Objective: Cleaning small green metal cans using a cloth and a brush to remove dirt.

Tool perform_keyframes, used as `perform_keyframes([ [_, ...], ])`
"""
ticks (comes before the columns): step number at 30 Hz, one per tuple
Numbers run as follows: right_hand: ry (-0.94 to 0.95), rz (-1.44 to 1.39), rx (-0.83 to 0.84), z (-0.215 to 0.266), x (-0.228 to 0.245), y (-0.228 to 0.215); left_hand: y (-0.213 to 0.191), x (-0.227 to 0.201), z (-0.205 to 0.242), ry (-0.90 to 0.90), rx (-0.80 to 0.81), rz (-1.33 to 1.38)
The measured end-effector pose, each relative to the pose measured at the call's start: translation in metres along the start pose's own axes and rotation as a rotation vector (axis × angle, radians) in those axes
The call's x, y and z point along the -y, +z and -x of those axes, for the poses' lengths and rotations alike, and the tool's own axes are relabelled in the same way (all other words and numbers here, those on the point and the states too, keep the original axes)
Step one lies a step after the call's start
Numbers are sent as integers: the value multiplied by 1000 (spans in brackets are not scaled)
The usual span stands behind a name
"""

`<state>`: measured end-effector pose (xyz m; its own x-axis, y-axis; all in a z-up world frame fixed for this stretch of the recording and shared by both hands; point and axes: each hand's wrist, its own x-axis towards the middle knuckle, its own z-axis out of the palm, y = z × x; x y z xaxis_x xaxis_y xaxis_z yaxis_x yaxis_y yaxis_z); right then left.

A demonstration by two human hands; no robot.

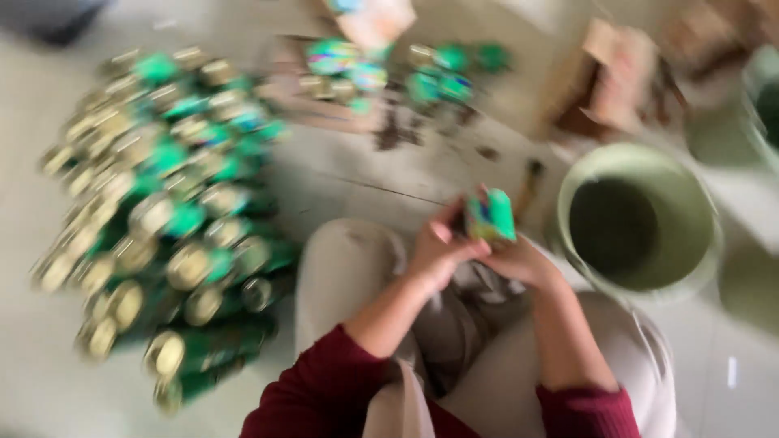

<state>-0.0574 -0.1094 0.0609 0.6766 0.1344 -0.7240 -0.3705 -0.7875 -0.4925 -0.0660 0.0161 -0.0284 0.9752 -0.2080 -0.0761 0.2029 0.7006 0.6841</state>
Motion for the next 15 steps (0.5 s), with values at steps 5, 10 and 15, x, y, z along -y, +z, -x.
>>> perform_keyframes([
  [5, -292, 254, 171, 15, 18, 20, -16, -41, 70, 50, -119, 392],
  [10, -73, -21, 274, -6, -1, 31, -24, -110, 146, 19, -183, 394],
  [15, -100, -355, 59, -40, -22, 40, -24, -203, 224, 225, -210, -73],
])
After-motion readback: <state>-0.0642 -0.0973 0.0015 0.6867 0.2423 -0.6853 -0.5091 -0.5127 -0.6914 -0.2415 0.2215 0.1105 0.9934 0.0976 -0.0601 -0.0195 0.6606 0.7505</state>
